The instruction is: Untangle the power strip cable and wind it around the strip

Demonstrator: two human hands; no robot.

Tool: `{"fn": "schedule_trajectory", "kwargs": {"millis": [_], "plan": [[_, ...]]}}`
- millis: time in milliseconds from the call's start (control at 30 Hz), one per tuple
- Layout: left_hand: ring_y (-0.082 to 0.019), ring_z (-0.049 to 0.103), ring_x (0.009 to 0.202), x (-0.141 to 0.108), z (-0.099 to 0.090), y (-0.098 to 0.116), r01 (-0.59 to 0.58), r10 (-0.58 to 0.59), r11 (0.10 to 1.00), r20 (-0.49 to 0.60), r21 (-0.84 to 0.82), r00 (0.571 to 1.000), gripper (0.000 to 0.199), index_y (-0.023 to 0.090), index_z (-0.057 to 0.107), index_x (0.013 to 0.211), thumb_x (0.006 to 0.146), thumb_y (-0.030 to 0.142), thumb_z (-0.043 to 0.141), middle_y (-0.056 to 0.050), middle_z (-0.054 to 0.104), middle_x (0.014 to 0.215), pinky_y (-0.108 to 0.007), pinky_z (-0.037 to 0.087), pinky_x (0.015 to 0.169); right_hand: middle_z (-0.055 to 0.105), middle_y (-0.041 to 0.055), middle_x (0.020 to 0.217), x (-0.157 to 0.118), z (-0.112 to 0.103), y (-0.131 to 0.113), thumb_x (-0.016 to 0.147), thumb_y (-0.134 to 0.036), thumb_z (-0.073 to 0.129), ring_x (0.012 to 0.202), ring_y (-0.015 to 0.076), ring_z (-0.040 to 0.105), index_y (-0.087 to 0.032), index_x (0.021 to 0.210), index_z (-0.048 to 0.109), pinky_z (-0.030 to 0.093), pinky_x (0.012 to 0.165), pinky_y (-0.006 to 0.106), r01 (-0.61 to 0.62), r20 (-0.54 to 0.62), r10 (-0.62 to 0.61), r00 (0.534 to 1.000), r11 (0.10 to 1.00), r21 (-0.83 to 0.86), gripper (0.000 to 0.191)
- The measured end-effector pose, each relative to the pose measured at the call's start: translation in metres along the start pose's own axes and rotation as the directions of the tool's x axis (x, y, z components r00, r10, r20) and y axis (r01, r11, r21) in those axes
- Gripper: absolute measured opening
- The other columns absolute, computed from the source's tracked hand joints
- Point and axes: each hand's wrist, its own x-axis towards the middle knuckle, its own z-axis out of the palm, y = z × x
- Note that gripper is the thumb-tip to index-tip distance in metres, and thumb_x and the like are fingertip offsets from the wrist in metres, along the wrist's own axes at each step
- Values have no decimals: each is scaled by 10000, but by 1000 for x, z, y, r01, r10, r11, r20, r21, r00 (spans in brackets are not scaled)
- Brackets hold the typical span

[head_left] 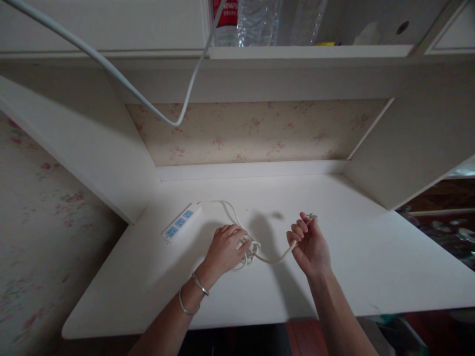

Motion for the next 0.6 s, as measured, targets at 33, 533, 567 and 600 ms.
{"fn": "schedule_trajectory", "kwargs": {"millis": [33, 533, 567, 600], "plan": [[-211, 560, 999, 6, 1, -4, -33, 32, 999, 61, 19, 998, 227, 247, 642, 998, 841, 405, 594, -35, 639, 1032, -348, 398, 904, 390, -83, 613, -2, 2, 0, 872, -338, 620, 492, 26, 362, -186, 983, 597, 361, 420, 130, -12, 10, 12, 1000, 1000, -24, 189], [-308, 541, 982, 21, 19, -33, -49, 13, 993, 305, 112, 952, 489, 255, 708, 746, 610, 719, 633, -97, 626, 911, -399, 396, 842, 571, -41, 909, -25, 1, 6, 741, -310, 747, 815, 117, 574, -302, 1032, 601, 501, 737, 282, -25, -13, 21, 1000, 926, -377, 326], [-304, 555, 960, 21, 21, -35, -32, 1, 995, 311, 95, 951, 477, 253, 707, 714, 616, 714, 629, -94, 632, 861, -397, 391, 849, 571, -38, 914, -26, -1, 9, 746, -330, 740, 817, 121, 573, -294, 1003, 606, 501, 730, 283, -38, -13, 36, 999, 927, -372, 292], [-297, 571, 929, 21, 22, -36, -8, -19, 997, 321, 83, 947, 470, 247, 703, 676, 621, 708, 628, -93, 633, 813, -389, 390, 848, 569, -34, 917, -27, -2, 11, 754, -338, 733, 817, 122, 570, -283, 969, 608, 500, 720, 281, -54, -12, 53, 999, 929, -367, 255]]}}
